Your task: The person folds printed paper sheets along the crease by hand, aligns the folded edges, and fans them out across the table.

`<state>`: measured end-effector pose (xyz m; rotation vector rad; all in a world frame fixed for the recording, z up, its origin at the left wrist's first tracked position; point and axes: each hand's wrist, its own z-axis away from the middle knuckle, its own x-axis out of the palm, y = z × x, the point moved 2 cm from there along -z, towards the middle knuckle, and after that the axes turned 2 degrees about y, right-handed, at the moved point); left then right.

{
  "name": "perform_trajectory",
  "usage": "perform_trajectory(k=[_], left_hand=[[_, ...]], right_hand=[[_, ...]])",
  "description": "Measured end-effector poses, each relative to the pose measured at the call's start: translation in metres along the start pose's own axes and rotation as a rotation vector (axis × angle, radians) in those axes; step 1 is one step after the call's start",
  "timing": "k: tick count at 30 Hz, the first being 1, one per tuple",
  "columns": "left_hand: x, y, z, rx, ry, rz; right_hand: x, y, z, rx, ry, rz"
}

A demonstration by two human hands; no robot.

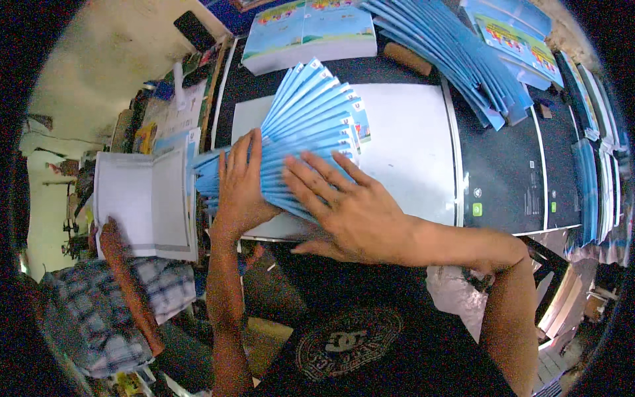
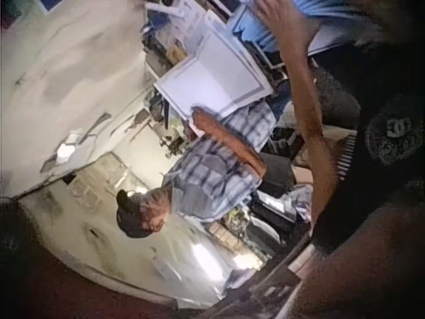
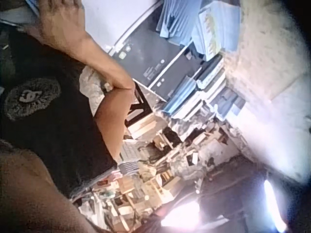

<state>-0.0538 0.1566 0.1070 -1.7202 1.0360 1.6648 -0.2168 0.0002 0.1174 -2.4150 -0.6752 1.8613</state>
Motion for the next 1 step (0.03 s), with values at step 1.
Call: perform_trajectory(k=[1], left_hand=[[0.0027,0.0017,0.0029,-0.003,-0.027,-0.012]], right_hand=[[-0.0093,-0.008,-0.0033,-0.002,0.072,-0.007]])
